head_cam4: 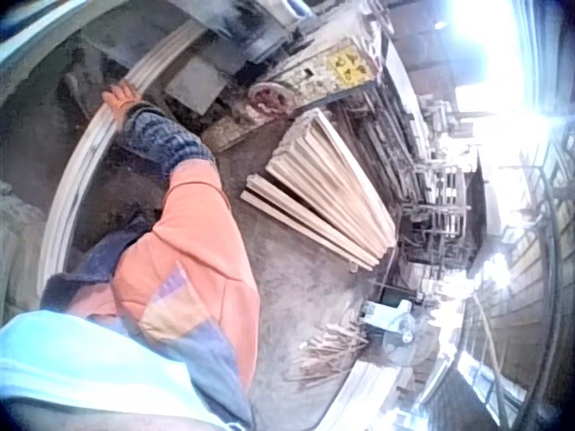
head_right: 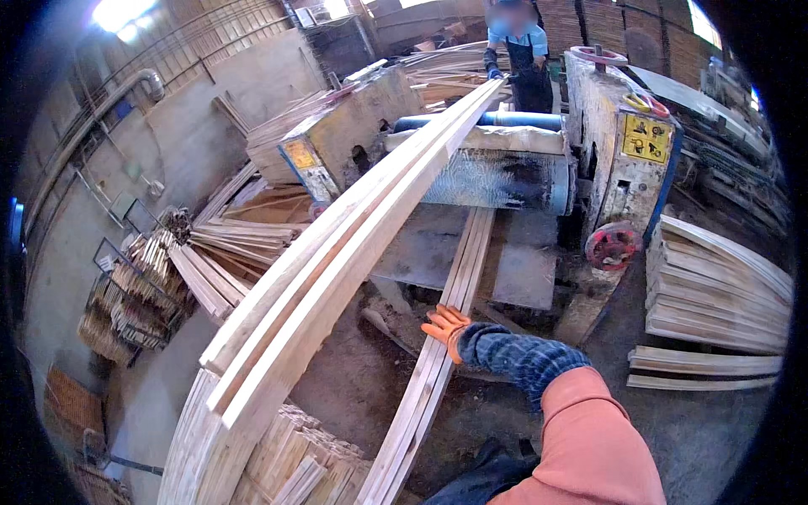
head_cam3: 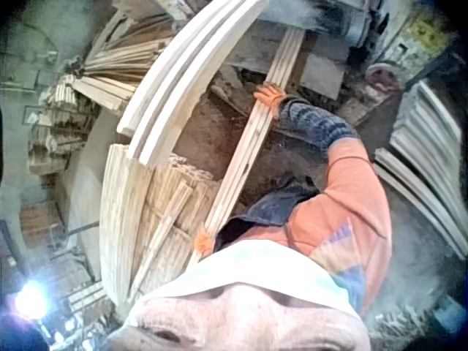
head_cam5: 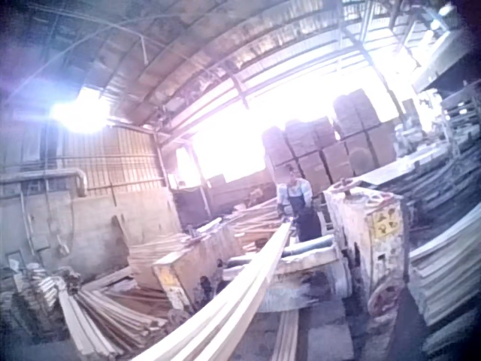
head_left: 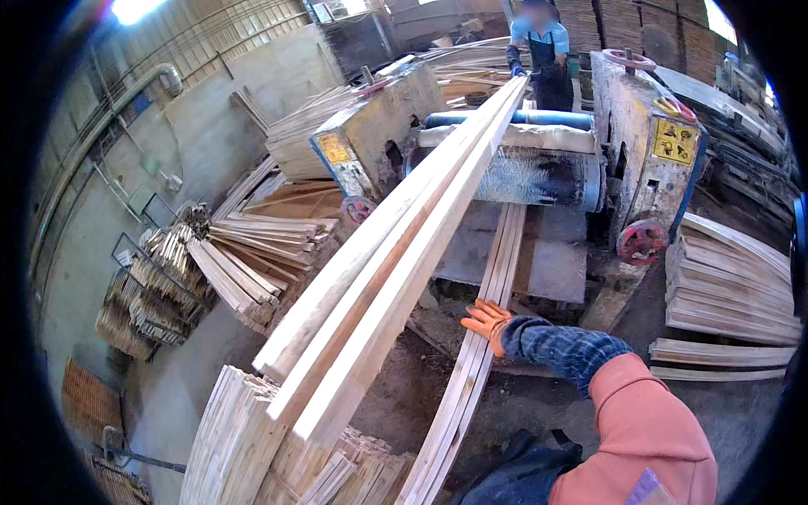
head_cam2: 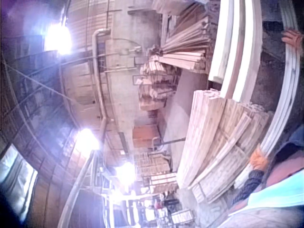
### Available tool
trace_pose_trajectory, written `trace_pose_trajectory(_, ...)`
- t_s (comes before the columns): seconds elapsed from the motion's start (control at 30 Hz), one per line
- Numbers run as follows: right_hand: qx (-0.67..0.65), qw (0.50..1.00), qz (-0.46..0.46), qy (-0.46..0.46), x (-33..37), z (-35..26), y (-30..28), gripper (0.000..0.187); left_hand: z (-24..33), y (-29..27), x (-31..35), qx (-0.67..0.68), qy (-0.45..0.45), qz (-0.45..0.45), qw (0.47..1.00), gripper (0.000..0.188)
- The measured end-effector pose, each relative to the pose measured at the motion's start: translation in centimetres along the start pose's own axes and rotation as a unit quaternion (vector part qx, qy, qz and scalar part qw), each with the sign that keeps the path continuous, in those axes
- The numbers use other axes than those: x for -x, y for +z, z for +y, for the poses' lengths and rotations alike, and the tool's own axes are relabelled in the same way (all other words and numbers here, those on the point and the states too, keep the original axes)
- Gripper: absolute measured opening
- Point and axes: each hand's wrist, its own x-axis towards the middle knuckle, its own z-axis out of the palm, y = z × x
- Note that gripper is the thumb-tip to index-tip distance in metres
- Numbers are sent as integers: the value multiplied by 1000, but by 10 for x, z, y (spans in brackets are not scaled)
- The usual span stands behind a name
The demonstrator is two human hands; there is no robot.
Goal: The person picks up wood planks from a stack by hand and feeds them into the rollers of an industrial machine.
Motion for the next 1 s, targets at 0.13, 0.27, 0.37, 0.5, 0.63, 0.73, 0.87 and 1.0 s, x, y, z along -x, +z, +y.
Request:
trace_pose_trajectory(0.13,-732,679,64,-6,-17,27,-65,95,37,-71,-57,194,55,-105,974,55)
trace_pose_trajectory(0.27,-942,235,215,-102,-53,-25,-171,104,54,-167,-126,337,60,-192,920,57)
trace_pose_trajectory(0.37,-930,270,206,-139,-111,-11,-211,100,89,-192,-164,384,69,-217,895,65)
trace_pose_trajectory(0.5,-904,257,193,-283,-164,-36,-223,89,141,-204,-199,414,73,-244,874,79)
trace_pose_trajectory(0.63,-955,104,193,-200,-176,-97,-228,76,181,-199,-228,408,107,-265,867,101)
trace_pose_trajectory(0.73,-946,124,185,-235,-173,-109,-216,73,210,-197,-248,429,153,-237,858,104)
trace_pose_trajectory(0.87,-944,140,220,-202,-154,-136,-182,76,241,-213,-268,484,190,-194,832,102)
trace_pose_trajectory(1.0,-925,215,254,-185,-119,-165,-145,85,248,-203,-263,489,229,-189,820,105)
